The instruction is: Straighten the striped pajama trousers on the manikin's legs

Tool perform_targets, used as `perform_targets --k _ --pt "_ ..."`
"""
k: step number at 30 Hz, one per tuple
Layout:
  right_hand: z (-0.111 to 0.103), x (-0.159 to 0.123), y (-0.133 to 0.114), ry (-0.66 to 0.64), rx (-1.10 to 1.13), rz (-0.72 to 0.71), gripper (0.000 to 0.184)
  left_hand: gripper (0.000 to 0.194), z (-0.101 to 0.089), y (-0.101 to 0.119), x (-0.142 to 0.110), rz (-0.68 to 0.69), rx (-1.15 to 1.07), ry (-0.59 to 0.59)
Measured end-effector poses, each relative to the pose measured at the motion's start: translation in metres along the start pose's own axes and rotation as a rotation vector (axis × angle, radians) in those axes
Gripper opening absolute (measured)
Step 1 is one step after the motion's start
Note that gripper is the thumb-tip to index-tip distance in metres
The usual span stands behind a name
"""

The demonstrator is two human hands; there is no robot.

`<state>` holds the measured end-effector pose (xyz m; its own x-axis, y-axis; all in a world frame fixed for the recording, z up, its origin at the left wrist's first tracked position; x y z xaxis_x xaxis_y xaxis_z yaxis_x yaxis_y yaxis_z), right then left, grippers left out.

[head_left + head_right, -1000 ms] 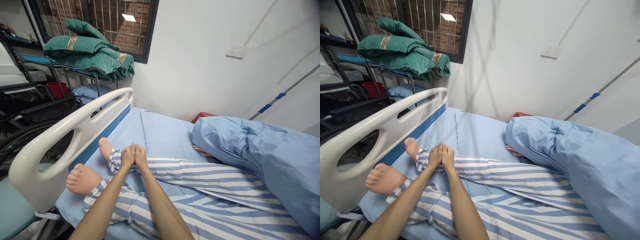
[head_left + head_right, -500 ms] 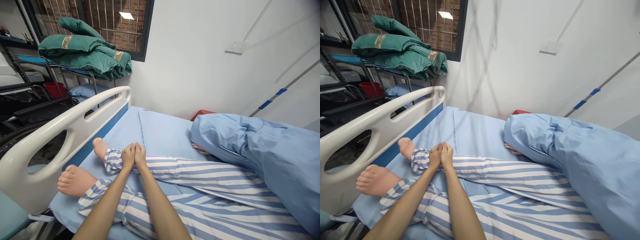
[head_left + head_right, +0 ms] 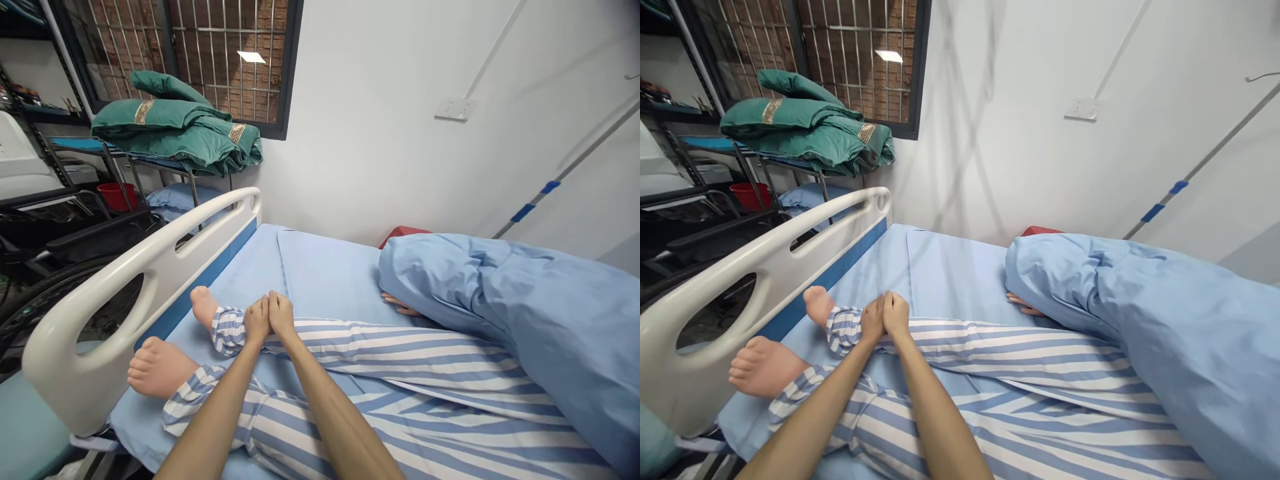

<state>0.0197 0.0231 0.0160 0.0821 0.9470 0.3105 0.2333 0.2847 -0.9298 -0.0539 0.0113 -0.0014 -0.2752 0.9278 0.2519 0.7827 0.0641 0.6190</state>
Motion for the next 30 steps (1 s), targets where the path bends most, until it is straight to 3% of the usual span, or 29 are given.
perform_targets --k 3,9,13,18,22,27,30 --pt "-0.015 0.003 -0.002 -0.018 -0.102 -0.107 0.039 0.040 0.003 0.002 -0.003 0.002 0.029 0.007" --pt "-0.023 -0.002 0.018 -0.049 -0.166 -0.086 0.038 0.042 0.008 0.002 -0.003 0.002 0.072 -0.005" --pt "-0.025 0.001 0.022 -0.030 -0.043 -0.033 0.037 0.045 0.007 0.020 0.007 0.028 -0.049 -0.068" --pt "-0.034 0.008 0.026 0.041 0.155 0.062 0.038 0.049 0.016 0.042 0.010 -0.093 -0.334 -0.001" --pt "-0.035 0.008 0.028 0.053 0.197 0.071 0.037 0.044 0.028 0.039 0.001 -0.056 -0.253 0.010" --pt "-0.036 0.011 0.019 0.045 0.028 0.082 0.038 0.045 0.030 0.033 0.000 -0.037 -0.203 -0.020" --pt "-0.046 0.014 0.010 -0.016 -0.153 -0.012 0.039 0.046 0.027 0.036 0.001 -0.017 -0.197 -0.018"
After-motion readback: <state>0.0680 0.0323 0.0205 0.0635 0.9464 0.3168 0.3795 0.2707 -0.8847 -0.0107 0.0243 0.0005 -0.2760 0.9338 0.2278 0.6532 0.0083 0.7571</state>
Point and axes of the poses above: each hand's wrist, its own x-axis towards the middle knuckle, its own z-axis out of the palm, y = z × x, the point moved 2 cm from there along x, towards the middle knuckle, and after that the axes turned 3 degrees about x, right-handed, at the moved point
